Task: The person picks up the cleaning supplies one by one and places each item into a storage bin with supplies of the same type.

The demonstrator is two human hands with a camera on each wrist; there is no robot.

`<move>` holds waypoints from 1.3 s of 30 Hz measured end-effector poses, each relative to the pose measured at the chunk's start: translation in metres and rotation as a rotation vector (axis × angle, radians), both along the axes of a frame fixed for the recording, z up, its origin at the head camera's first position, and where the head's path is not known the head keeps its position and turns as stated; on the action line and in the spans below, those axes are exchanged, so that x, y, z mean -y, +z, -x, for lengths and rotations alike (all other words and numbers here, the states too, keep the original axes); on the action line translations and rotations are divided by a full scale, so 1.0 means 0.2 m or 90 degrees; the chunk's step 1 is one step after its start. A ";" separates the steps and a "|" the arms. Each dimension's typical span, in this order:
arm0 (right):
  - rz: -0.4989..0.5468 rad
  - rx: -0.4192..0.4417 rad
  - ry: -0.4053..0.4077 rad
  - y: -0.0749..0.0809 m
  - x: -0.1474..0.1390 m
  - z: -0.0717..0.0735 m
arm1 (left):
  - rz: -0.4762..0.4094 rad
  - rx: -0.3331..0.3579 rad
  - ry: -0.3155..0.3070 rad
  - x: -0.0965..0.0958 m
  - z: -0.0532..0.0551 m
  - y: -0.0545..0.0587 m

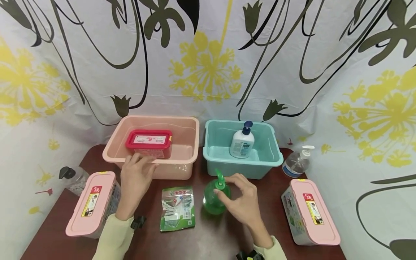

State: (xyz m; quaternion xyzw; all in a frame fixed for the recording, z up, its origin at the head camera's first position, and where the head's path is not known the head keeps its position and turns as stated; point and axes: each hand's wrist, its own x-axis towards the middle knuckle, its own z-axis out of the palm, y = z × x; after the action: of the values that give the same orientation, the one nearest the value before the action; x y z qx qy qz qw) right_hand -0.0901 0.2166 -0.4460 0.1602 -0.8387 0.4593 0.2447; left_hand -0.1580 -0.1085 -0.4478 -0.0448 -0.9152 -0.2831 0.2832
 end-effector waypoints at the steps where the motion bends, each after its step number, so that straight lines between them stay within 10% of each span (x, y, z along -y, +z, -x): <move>1: -0.002 0.005 -0.004 0.01 0.00 0.01 | 0.001 0.001 0.001 0.00 0.00 0.00; 39: 0.030 -0.058 0.023 0.38 -0.07 0.32 | -0.011 0.006 0.008 -0.01 0.00 0.01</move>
State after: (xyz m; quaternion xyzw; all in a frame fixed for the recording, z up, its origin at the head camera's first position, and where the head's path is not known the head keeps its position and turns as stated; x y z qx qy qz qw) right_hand -0.1534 0.2304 -0.3704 0.1905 -0.8128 0.4753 0.2779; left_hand -0.1581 -0.1063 -0.4459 -0.0349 -0.9145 -0.2891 0.2809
